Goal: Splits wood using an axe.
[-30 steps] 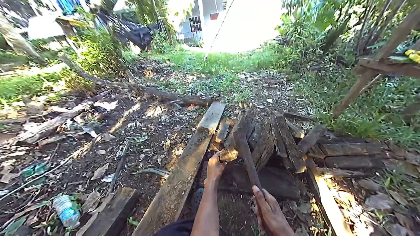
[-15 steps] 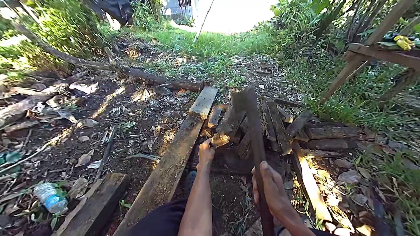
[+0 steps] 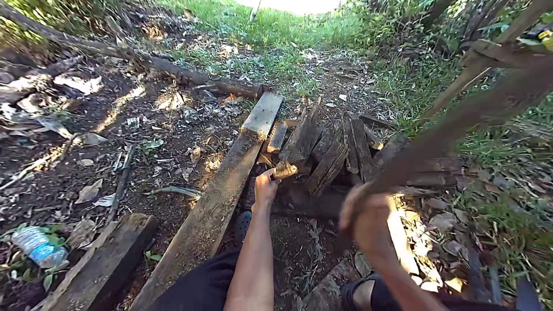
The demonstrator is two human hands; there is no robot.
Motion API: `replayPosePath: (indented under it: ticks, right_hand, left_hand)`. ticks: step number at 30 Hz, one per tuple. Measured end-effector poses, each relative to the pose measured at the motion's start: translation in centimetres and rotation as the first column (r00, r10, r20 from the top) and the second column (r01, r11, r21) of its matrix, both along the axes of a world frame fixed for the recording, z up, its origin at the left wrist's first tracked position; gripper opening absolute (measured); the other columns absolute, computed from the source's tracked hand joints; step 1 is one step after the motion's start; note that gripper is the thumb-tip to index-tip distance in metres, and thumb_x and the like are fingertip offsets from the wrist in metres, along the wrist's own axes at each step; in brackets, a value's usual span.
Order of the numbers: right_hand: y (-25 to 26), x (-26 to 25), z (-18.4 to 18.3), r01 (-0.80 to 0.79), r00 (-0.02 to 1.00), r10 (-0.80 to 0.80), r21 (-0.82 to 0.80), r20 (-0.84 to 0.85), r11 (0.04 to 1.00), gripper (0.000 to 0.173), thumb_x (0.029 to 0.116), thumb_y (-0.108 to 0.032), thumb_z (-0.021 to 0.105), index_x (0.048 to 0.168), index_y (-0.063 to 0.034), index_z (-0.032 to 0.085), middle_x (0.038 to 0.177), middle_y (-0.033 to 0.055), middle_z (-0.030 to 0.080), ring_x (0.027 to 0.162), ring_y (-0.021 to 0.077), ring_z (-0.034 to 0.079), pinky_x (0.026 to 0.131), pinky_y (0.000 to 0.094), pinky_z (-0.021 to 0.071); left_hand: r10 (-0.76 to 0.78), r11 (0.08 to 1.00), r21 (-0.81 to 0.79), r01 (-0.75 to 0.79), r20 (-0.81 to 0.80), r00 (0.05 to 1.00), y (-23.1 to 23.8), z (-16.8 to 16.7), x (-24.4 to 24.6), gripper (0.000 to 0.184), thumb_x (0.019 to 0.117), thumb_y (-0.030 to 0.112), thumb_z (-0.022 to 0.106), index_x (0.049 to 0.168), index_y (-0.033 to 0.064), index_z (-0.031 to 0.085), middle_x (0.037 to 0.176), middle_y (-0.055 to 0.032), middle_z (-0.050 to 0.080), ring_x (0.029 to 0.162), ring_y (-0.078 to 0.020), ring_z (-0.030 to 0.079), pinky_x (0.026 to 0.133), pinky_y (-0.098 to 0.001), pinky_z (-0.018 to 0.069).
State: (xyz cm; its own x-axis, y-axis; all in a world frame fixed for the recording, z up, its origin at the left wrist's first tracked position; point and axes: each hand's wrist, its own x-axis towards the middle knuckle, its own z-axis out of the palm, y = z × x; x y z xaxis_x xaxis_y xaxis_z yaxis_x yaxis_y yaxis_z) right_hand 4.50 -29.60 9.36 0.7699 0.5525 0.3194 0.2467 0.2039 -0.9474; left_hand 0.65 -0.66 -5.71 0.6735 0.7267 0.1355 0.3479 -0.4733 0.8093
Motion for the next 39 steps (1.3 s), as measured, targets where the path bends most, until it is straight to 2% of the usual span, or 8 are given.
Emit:
replayPosePath:
  ticks: [2, 4, 10, 14, 20, 26, 33, 39]
  right_hand:
    - [-0.6, -0.4, -8.7, -0.08, 0.98, -0.016, -0.468, -0.198, 0.88, 0.075, 0.0962, -0.079, 0.033, 0.087, -0.0098, 0.061, 0.056, 0.0042, 0.053, 0.041, 0.0197, 0.052, 0.04, 0.0406, 0.0496]
    - [0.6, -0.5, -11.0, -0.102, 0.972, -0.051, -0.612, -0.227, 0.784, 0.079, 0.0953, -0.08, 0.032, 0.091, -0.0085, 0.064, 0.059, 0.0065, 0.055, 0.043, 0.0227, 0.054, 0.044, 0.0445, 0.0514]
    - [0.9, -0.3, -9.1, -0.178, 0.937, -0.043, -0.579, -0.347, 0.796, 0.069, 0.1006, -0.071, 0.037, 0.091, -0.0072, 0.061, 0.055, 0.0054, 0.053, 0.039, 0.0197, 0.052, 0.039, 0.0387, 0.0503]
    - [1.6, -0.3, -8.6, -0.195, 0.917, -0.04, -0.532, -0.397, 0.824, 0.065, 0.1031, -0.067, 0.038, 0.088, -0.007, 0.058, 0.052, 0.005, 0.051, 0.036, 0.0183, 0.05, 0.036, 0.036, 0.0489]
    - [2.3, -1.1, -10.6, -0.188, 0.927, -0.009, -0.488, -0.374, 0.852, 0.065, 0.1015, -0.069, 0.039, 0.085, -0.0089, 0.059, 0.052, 0.0044, 0.05, 0.036, 0.0179, 0.049, 0.035, 0.0358, 0.0474]
    - [2.8, 0.4, -16.3, -0.115, 0.959, -0.001, -0.388, -0.285, 0.914, 0.062, 0.1007, -0.068, 0.042, 0.086, -0.0099, 0.058, 0.053, 0.0016, 0.049, 0.038, 0.0153, 0.047, 0.038, 0.0345, 0.0455]
    - [3.7, -0.1, -14.7, -0.183, 0.94, 0.044, -0.391, -0.339, 0.902, 0.063, 0.102, -0.067, 0.04, 0.086, -0.0084, 0.058, 0.052, 0.0024, 0.05, 0.037, 0.0164, 0.049, 0.038, 0.0355, 0.0486]
    - [2.9, 0.0, -14.1, -0.179, 0.945, 0.041, -0.406, -0.325, 0.896, 0.066, 0.1, -0.071, 0.039, 0.084, -0.0096, 0.058, 0.051, 0.0019, 0.05, 0.036, 0.0162, 0.049, 0.036, 0.0348, 0.0471]
  left_hand:
    - [-0.024, 1.0, 0.016, 0.024, -0.017, 1.0, 0.0, -0.2, 0.1, 0.03, 0.0816, 0.019, 0.081, 0.111, 0.0184, 0.077, 0.104, -0.0026, 0.077, 0.101, -0.0182, 0.073, 0.094, -0.0511, 0.058]
    - [-0.053, 0.998, 0.037, 0.055, -0.056, 0.997, 0.5, 0.8, 0.2, 0.032, 0.0808, 0.021, 0.079, 0.113, 0.0155, 0.077, 0.106, -0.0036, 0.077, 0.103, -0.0186, 0.072, 0.096, -0.0501, 0.0573]
    - [-0.073, 0.992, -0.103, 0.075, 0.023, 0.997, 0.1, 0.9, -0.4, 0.06, 0.0763, 0.021, 0.09, 0.131, 0.0105, 0.068, 0.116, -0.0114, 0.074, 0.11, -0.0238, 0.071, 0.099, -0.0522, 0.0559]
    - [-0.061, 0.996, -0.065, 0.066, 0.077, 0.995, -0.7, 1.2, 0.4, 0.065, 0.0816, 0.037, 0.088, 0.136, 0.011, 0.064, 0.123, -0.0125, 0.072, 0.114, -0.0253, 0.069, 0.102, -0.0538, 0.0546]
    - [0.03, 0.998, 0.046, -0.031, 0.037, 0.999, 0.0, 1.0, 0.7, 0.037, 0.0888, 0.038, 0.081, 0.115, 0.0128, 0.074, 0.105, -0.0114, 0.075, 0.099, -0.0282, 0.072, 0.09, -0.0584, 0.0557]
    - [0.06, 0.992, 0.112, -0.056, -0.036, 0.998, 0.6, 0.6, 0.8, 0.038, 0.0861, 0.049, 0.081, 0.103, 0.0155, 0.075, 0.092, -0.0099, 0.074, 0.088, -0.0296, 0.071, 0.081, -0.06, 0.056]
    - [0.019, 0.991, 0.135, -0.018, -0.001, 1.0, -0.1, 1.7, -0.7, 0.034, 0.0912, 0.043, 0.077, 0.095, 0.0096, 0.07, 0.085, -0.0155, 0.069, 0.082, -0.0362, 0.068, 0.07, -0.0604, 0.0543]
    - [0.034, 0.995, 0.094, -0.029, -0.046, 0.998, 1.2, 0.8, 1.0, 0.036, 0.0895, 0.047, 0.076, 0.098, 0.0123, 0.075, 0.091, -0.0097, 0.075, 0.09, -0.0279, 0.072, 0.084, -0.0583, 0.0558]
